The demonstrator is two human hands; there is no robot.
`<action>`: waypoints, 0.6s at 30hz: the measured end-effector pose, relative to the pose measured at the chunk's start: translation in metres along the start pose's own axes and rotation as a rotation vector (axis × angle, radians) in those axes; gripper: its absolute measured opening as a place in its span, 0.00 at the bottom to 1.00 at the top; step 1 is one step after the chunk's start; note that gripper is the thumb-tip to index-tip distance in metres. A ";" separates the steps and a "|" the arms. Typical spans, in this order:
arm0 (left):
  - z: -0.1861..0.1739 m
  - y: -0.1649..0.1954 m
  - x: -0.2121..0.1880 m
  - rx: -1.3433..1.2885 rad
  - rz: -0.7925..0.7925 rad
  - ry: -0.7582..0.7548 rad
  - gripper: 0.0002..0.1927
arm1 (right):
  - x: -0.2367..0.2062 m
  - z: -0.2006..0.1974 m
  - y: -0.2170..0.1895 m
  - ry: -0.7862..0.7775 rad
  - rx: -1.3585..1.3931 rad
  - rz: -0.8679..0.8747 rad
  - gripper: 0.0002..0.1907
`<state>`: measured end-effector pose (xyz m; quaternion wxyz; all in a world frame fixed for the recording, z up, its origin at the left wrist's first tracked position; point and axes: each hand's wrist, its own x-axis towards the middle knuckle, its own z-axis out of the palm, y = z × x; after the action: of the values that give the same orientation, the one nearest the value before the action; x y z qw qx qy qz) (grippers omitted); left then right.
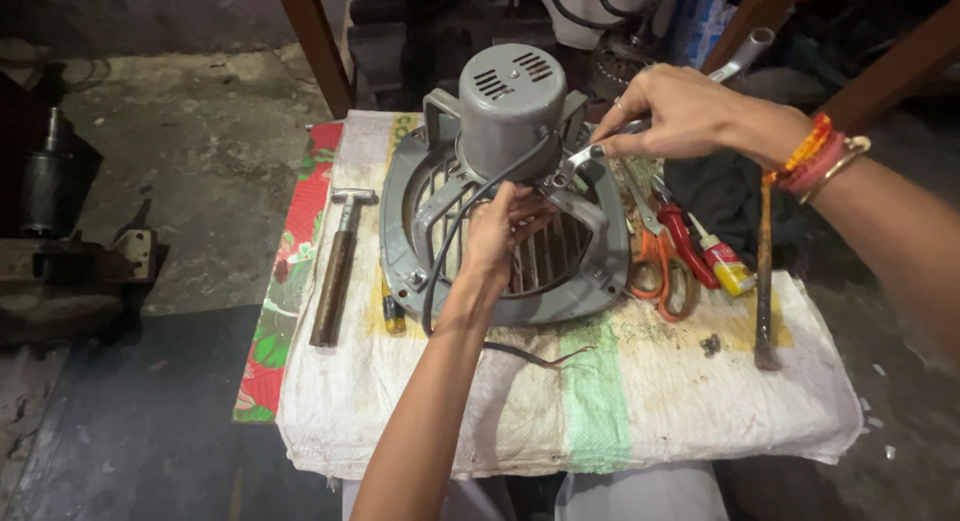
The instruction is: The person uses a spanner to tighten bolts on the motor housing of an exhaust fan mounted on its metal frame, working bolt by bolt around the housing. They steady the fan cage with one hand while turning the wrench with the other, occasionally repositioning the fan on the cloth-covered bench.
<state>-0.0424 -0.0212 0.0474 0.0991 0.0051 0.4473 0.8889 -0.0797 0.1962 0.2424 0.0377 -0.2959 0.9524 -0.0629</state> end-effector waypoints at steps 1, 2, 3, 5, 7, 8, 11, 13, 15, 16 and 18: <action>0.000 -0.001 0.000 -0.010 -0.004 0.004 0.21 | 0.003 0.001 0.006 0.015 0.050 -0.063 0.15; -0.001 -0.001 0.001 -0.019 -0.008 0.008 0.22 | 0.006 0.001 0.010 0.031 0.100 -0.127 0.15; -0.002 -0.001 0.001 -0.007 -0.004 0.007 0.22 | 0.008 0.002 0.013 0.011 0.107 -0.094 0.15; -0.002 -0.003 0.003 0.013 0.001 -0.002 0.22 | 0.013 0.003 0.019 -0.030 0.117 -0.022 0.15; -0.003 -0.005 0.005 0.031 -0.009 0.010 0.22 | 0.019 0.008 0.021 -0.060 0.093 0.023 0.15; -0.004 -0.005 0.006 0.041 -0.010 0.017 0.22 | 0.023 0.009 0.022 -0.073 0.080 0.043 0.15; -0.006 -0.007 0.006 -0.004 0.005 -0.007 0.23 | 0.039 0.012 0.026 -0.192 0.159 0.058 0.16; -0.006 -0.008 0.006 -0.012 0.008 -0.002 0.23 | 0.049 0.013 0.028 -0.205 0.286 -0.107 0.17; -0.005 -0.007 0.007 -0.006 0.012 -0.004 0.23 | 0.053 0.011 0.032 -0.261 0.307 -0.090 0.17; -0.005 -0.007 0.007 0.004 0.012 -0.004 0.23 | 0.056 0.010 0.032 -0.315 0.267 0.009 0.16; -0.005 -0.006 0.006 0.005 0.009 0.003 0.23 | 0.061 0.009 0.032 -0.390 0.240 0.121 0.15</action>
<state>-0.0476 -0.0205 0.0396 0.0946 0.0060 0.4498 0.8881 -0.1470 0.1868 0.2267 0.2596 -0.2381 0.9288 -0.1151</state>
